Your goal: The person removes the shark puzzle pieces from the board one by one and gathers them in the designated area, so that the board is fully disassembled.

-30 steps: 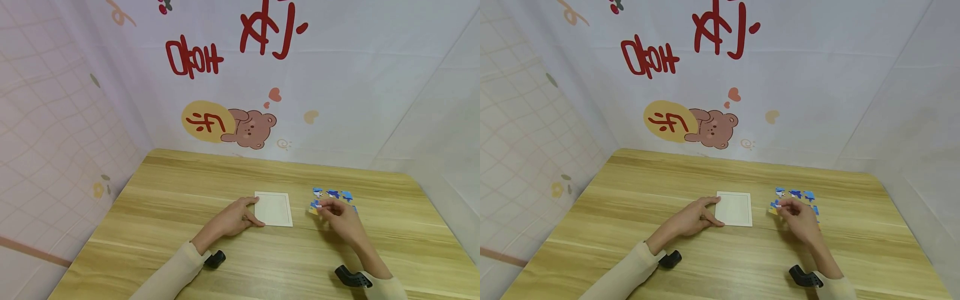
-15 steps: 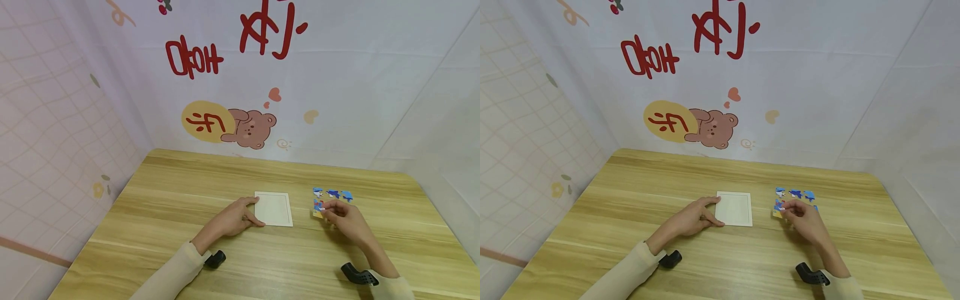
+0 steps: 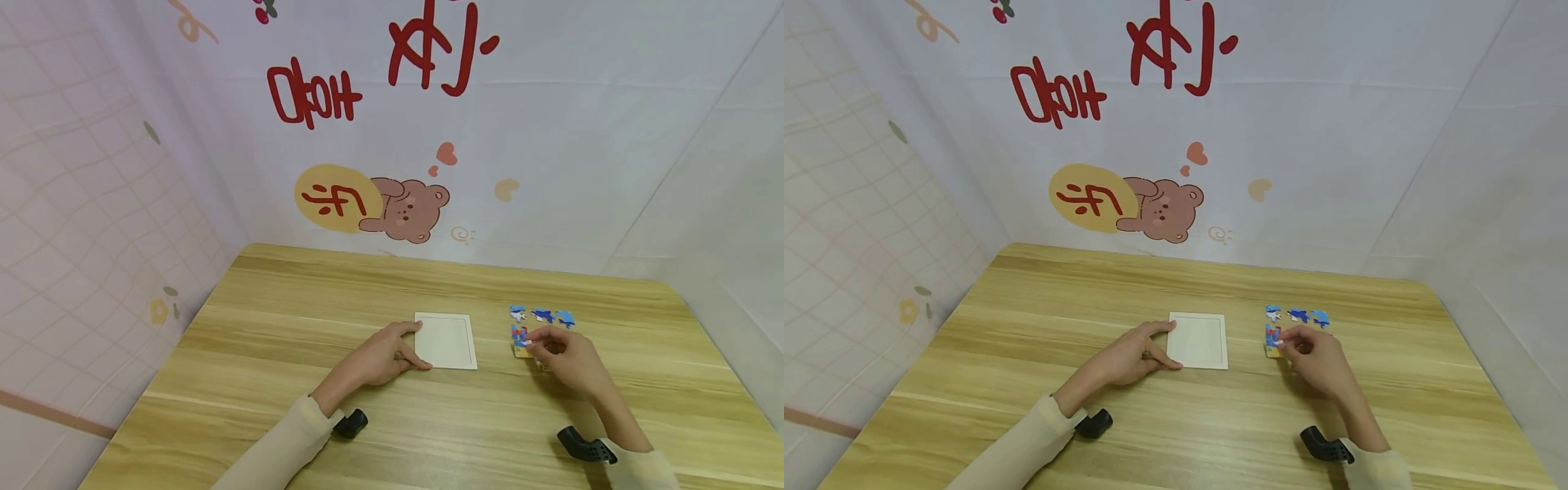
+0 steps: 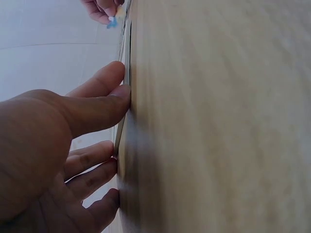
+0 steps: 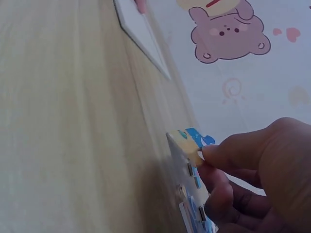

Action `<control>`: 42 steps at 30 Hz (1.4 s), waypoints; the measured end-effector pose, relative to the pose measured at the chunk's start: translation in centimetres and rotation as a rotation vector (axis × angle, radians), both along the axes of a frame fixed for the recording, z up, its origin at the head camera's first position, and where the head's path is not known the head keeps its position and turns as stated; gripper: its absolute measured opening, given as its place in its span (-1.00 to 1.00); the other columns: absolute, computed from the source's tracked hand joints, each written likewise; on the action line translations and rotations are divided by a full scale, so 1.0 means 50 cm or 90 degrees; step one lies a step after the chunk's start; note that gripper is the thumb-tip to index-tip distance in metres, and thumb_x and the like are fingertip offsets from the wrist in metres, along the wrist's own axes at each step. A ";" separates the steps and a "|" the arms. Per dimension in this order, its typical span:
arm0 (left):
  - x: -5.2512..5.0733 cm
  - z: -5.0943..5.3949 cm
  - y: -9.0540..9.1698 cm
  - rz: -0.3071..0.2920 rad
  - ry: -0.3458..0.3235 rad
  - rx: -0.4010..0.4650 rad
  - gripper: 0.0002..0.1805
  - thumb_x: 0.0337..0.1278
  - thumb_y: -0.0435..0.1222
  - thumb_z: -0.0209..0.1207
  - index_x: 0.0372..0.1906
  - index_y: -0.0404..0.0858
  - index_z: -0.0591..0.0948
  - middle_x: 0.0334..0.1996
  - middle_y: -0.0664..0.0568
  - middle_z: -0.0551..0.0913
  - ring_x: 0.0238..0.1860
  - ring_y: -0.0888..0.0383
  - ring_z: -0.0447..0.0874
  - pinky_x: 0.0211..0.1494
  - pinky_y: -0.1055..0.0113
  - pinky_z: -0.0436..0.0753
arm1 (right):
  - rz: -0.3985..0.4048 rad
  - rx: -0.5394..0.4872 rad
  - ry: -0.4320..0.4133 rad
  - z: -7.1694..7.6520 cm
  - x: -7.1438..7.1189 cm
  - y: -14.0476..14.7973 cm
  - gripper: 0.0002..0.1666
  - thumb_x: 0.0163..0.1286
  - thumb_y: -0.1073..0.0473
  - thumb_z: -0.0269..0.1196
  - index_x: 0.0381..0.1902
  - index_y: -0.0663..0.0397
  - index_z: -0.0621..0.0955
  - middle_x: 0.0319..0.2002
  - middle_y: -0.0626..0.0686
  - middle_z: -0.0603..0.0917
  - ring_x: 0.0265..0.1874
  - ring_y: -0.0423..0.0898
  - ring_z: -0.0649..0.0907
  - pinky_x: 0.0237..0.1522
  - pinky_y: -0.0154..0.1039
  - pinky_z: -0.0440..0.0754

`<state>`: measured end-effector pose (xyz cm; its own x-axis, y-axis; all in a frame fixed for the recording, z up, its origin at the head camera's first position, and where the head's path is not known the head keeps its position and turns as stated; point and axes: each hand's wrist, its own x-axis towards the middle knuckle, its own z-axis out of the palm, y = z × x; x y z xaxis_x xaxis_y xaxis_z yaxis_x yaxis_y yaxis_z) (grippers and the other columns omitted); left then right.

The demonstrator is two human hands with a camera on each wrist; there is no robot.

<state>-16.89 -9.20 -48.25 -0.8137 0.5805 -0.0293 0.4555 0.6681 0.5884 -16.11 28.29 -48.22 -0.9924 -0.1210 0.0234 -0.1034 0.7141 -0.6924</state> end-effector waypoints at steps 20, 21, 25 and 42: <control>0.002 0.002 -0.002 0.006 -0.006 0.003 -0.74 0.32 -0.31 0.32 -0.14 0.17 0.85 0.56 -0.02 0.32 0.60 -0.03 0.20 0.60 0.04 0.32 | 0.043 0.145 0.114 -0.008 -0.001 -0.002 -0.95 0.34 0.18 0.42 -0.25 -0.07 0.80 -0.58 -0.19 0.54 -0.59 -0.36 0.39 -0.50 -0.37 0.34; 0.003 0.001 -0.002 0.008 -0.007 0.003 -0.74 0.32 -0.32 0.32 -0.14 0.17 0.85 0.56 -0.01 0.32 0.60 -0.03 0.20 0.60 0.04 0.32 | 0.044 0.148 0.109 -0.008 0.000 -0.003 -0.95 0.34 0.17 0.42 -0.25 -0.08 0.80 -0.56 -0.19 0.55 -0.57 -0.36 0.41 -0.48 -0.38 0.35; 0.004 -0.002 -0.004 0.006 -0.008 0.006 -0.73 0.32 -0.33 0.32 -0.13 0.16 0.85 0.56 -0.01 0.31 0.60 -0.04 0.20 0.60 0.03 0.32 | 0.046 0.150 0.090 -0.005 -0.002 -0.002 -0.93 0.36 0.18 0.40 -0.24 -0.11 0.79 -0.53 -0.17 0.59 -0.55 -0.34 0.44 -0.47 -0.37 0.38; -0.001 -0.012 -0.002 0.000 -0.039 0.044 -0.79 0.30 -0.32 0.34 -0.16 0.08 0.86 0.56 -0.04 0.32 0.60 -0.07 0.18 0.59 -0.01 0.33 | -0.017 0.080 0.092 0.012 0.006 0.028 -0.83 0.49 0.09 0.30 -0.12 0.00 0.78 -0.47 -0.03 0.70 -0.56 -0.32 0.52 -0.58 -0.33 0.41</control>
<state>-16.95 -9.28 -48.88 -0.8118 0.5827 -0.0385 0.4174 0.6250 0.6596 -15.81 29.70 -47.63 -0.9826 -0.1058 0.1525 -0.1754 0.7976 -0.5771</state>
